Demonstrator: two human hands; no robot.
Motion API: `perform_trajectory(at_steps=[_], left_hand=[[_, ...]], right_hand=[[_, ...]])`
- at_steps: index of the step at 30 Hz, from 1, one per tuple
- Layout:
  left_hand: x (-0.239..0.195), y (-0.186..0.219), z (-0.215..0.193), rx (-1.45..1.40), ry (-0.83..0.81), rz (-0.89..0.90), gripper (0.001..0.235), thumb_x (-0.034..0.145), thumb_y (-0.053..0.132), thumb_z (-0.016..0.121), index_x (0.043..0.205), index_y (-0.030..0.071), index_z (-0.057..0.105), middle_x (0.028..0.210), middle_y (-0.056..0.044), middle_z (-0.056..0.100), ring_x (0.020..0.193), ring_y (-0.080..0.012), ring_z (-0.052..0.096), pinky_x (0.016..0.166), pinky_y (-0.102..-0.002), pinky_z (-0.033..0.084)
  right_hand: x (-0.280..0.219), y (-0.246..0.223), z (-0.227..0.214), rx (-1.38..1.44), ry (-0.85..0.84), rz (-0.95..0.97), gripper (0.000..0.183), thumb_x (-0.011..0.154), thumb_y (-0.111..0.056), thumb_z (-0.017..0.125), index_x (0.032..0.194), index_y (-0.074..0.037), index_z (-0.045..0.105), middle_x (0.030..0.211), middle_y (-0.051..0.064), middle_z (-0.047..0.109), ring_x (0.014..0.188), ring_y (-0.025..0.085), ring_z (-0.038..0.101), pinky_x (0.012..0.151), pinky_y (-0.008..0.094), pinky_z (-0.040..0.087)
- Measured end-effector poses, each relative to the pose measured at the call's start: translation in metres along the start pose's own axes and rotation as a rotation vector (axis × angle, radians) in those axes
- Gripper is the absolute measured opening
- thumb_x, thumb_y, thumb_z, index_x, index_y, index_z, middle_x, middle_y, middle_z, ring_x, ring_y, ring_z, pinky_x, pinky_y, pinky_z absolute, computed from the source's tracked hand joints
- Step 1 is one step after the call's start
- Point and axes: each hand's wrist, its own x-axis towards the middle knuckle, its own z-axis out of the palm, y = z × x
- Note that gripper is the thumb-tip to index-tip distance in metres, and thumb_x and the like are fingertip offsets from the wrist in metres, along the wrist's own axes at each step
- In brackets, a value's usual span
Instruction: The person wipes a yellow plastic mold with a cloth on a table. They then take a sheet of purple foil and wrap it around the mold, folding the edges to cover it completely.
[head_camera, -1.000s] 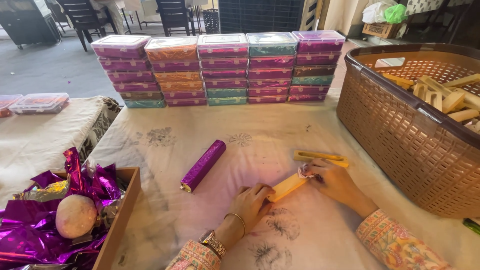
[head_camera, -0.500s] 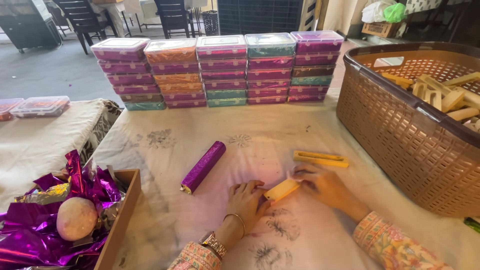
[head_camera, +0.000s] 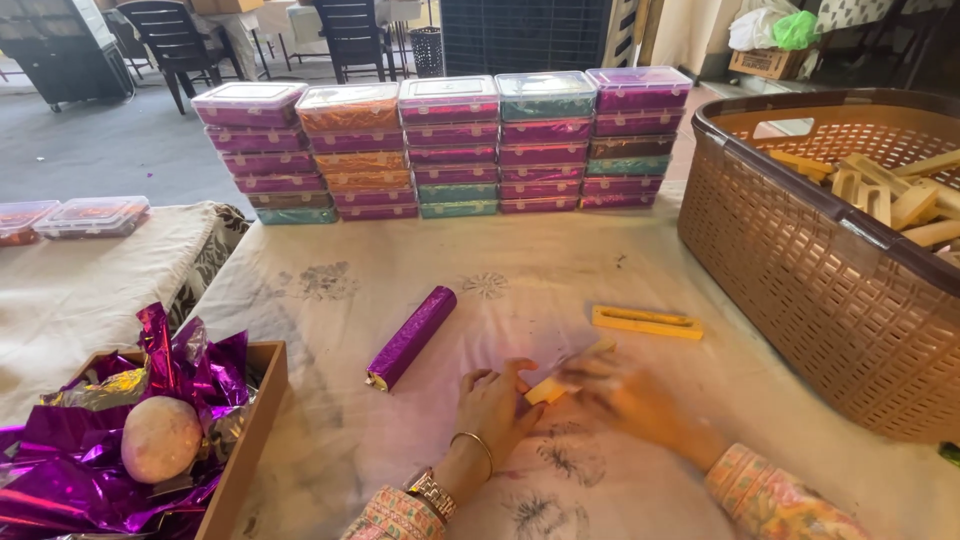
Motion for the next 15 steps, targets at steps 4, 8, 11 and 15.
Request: perform_trajectory(at_steps=[4, 8, 11, 15], left_hand=[[0.0, -0.004, 0.008, 0.02, -0.017, 0.005, 0.055, 0.081, 0.023, 0.079, 0.129, 0.017, 0.052, 0.089, 0.002, 0.074, 0.094, -0.0208, 0.068, 0.104, -0.042, 0.036], [0.0, -0.005, 0.008, -0.001, -0.057, -0.021, 0.057, 0.082, 0.022, 0.079, 0.131, 0.017, 0.051, 0.087, 0.002, 0.073, 0.095, -0.0198, 0.068, 0.106, -0.043, 0.035], [0.001, -0.009, 0.009, -0.008, -0.037, 0.012, 0.059, 0.081, 0.021, 0.078, 0.133, 0.017, 0.049, 0.086, 0.002, 0.073, 0.096, -0.0198, 0.068, 0.107, -0.044, 0.034], [0.0, -0.013, 0.013, 0.024, -0.018, 0.03, 0.064, 0.08, 0.021, 0.079, 0.136, 0.017, 0.047, 0.087, 0.001, 0.072, 0.096, -0.0201, 0.068, 0.107, -0.044, 0.035]], right_hand=[[-0.014, 0.037, -0.006, -0.018, 0.021, 0.127, 0.034, 0.08, -0.007, 0.07, 0.114, -0.009, 0.076, 0.119, 0.006, 0.071, 0.111, 0.029, 0.067, 0.093, 0.039, 0.055], [-0.017, 0.027, 0.006, -0.029, 0.045, 0.194, 0.031, 0.081, -0.011, 0.072, 0.112, -0.009, 0.076, 0.12, 0.008, 0.071, 0.114, 0.03, 0.065, 0.094, 0.04, 0.054], [0.0, -0.014, 0.004, 0.035, 0.022, 0.11, 0.035, 0.081, -0.011, 0.073, 0.115, -0.008, 0.075, 0.123, 0.011, 0.07, 0.116, 0.032, 0.063, 0.096, 0.043, 0.052], [0.01, -0.028, -0.001, 0.14, -0.053, -0.048, 0.044, 0.082, -0.01, 0.071, 0.125, -0.005, 0.072, 0.127, 0.012, 0.068, 0.118, 0.033, 0.062, 0.098, 0.045, 0.051]])
